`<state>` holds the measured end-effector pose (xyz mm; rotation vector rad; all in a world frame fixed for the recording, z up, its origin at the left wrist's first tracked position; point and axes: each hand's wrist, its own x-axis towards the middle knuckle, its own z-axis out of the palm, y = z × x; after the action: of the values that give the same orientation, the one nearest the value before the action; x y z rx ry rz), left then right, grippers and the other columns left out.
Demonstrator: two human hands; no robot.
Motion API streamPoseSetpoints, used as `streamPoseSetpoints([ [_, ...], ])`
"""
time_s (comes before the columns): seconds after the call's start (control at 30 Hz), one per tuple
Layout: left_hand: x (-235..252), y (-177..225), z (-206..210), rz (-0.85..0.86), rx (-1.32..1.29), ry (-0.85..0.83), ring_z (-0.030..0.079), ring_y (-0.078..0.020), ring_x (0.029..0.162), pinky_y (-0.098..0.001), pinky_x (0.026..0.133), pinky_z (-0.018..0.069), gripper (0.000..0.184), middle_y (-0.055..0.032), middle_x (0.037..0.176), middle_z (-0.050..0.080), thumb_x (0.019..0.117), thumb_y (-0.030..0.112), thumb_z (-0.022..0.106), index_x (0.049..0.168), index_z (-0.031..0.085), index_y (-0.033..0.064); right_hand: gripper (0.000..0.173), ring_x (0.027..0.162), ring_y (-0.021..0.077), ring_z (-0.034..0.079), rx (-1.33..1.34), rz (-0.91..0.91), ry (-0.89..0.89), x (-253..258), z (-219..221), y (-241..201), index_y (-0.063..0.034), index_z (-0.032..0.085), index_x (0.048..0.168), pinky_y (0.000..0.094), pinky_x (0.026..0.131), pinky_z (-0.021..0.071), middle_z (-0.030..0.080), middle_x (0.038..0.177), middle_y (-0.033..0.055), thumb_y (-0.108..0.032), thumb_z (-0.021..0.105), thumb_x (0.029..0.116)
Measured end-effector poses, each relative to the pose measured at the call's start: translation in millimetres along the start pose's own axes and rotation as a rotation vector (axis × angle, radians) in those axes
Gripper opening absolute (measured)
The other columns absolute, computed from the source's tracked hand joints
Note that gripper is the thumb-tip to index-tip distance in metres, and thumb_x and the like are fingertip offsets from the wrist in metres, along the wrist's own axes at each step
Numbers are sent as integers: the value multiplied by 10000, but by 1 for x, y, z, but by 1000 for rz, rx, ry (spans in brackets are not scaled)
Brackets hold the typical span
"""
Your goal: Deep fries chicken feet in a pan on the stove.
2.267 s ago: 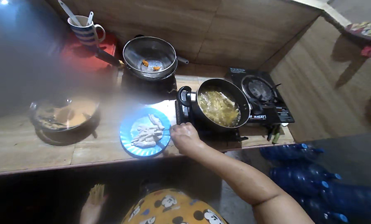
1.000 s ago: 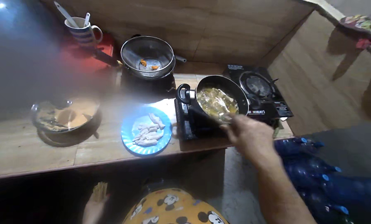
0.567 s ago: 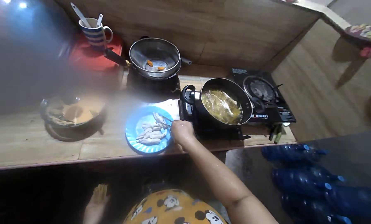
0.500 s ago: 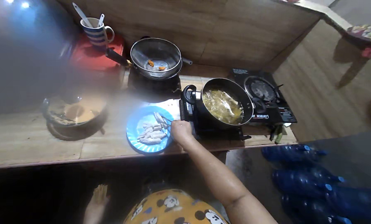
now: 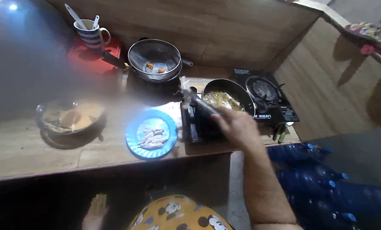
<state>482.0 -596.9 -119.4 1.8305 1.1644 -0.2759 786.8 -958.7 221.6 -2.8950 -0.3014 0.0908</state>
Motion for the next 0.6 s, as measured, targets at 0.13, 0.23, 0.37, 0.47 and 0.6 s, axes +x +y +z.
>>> streamPoseSetpoints([
  [0.13,3,12,-2,-2,26,-15,524,-413,1333,-520,1143,392,740,-338,1427,517,895,96,755,1502,382,-106,365,1041,499,668,-21,283,-33,19,-37,42,-35,724,1197,716,875,479,714,1055,279,-348,586,1070],
  [0.23,6,15,0,22,24,-21,516,-434,1336,-547,1147,380,742,-346,1425,514,896,102,753,1508,382,-99,413,1070,500,660,18,403,-98,49,-26,68,15,731,1108,722,899,472,702,1083,301,-365,574,1072],
  [0.37,10,16,1,42,47,-29,508,-430,1350,-538,1155,374,758,-340,1433,514,886,102,765,1511,383,-92,543,906,415,685,64,499,-198,80,0,75,54,687,1048,640,814,520,692,986,265,-461,517,1078],
  [0.47,9,18,-1,30,56,-27,520,-431,1333,-546,1145,383,749,-341,1421,521,888,98,763,1507,387,-94,558,1005,443,673,-3,516,-241,82,-5,68,64,675,1075,670,855,497,681,1065,292,-473,523,1072],
  [0.6,6,21,-1,-7,48,-29,532,-430,1318,-560,1121,402,717,-325,1409,539,900,97,758,1504,409,-72,553,1130,519,637,-70,463,-122,58,-35,56,23,688,1183,744,901,453,675,1150,329,-490,516,1072],
])
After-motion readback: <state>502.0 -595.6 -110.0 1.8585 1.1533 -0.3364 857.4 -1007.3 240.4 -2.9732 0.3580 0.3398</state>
